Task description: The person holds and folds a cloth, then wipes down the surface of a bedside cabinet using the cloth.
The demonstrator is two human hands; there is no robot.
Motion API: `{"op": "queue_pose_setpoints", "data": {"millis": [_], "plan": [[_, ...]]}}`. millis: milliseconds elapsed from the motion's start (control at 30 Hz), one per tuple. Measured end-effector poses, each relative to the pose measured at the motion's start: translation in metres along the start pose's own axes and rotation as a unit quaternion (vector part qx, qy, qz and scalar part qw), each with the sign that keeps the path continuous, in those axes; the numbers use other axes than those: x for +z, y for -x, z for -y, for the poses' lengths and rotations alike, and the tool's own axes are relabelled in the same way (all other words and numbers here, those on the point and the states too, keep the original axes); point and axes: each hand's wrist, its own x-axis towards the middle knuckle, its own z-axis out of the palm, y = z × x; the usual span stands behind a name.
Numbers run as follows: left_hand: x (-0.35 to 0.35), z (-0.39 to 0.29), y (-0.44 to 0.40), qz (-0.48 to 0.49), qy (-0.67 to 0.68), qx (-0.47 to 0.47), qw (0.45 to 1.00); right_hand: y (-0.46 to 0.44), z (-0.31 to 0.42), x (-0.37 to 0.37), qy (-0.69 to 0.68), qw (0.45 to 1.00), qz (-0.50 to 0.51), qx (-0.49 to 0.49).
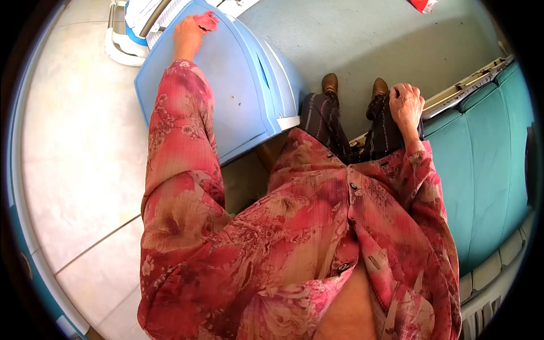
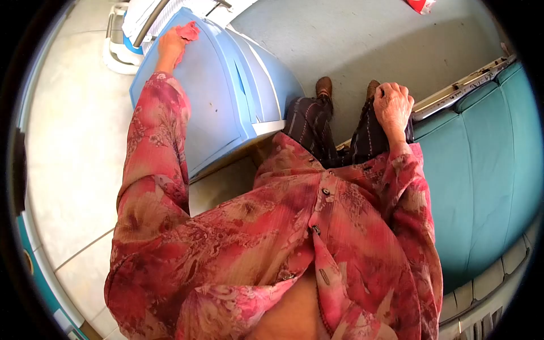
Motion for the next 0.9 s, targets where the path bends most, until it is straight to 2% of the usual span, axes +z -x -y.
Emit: {"op": "queue_pose_setpoints", "data": {"millis": [100,167,233,300,467,567,633,767,900], "plan": [[-0.012,-0.010,0.020,-0.028,0.028,0.048,0.998,0.000,-0.001,0.001,0.000,1.000,-0.001,0.006],[-0.016,-0.015,0.058,0.046,0.056,0.076,0.994,0.003,-0.001,0.001,-0.004,1.000,-0.005,0.006],[-0.001,0.000,0.093,-0.001,0.035,0.175,0.984,0.002,0.000,-0.002,-0.010,1.000,-0.005,-0.006],[-0.017,-0.014,0.139,0.005,0.087,0.206,0.975,0.001,0.000,-0.002,-0.010,1.000,0.000,-0.006],[-0.038,-0.034,0.190,0.026,0.105,0.203,0.973,0.004,-0.003,-0.001,-0.029,0.999,-0.022,-0.020],[-0.031,-0.029,0.171,0.007,0.116,0.192,0.975,0.003,0.000,-0.001,-0.013,1.000,-0.008,-0.019],[-0.012,-0.016,0.136,-0.064,0.104,0.221,0.968,0.002,0.003,-0.003,-0.016,1.000,-0.003,-0.024],[-0.004,-0.003,0.074,-0.044,0.011,0.148,0.988,0.002,0.001,0.001,-0.007,1.000,0.001,-0.017],[-0.005,0.003,0.021,-0.029,0.007,0.101,0.994,-0.002,0.003,-0.003,0.003,1.000,0.002,0.000]]}}
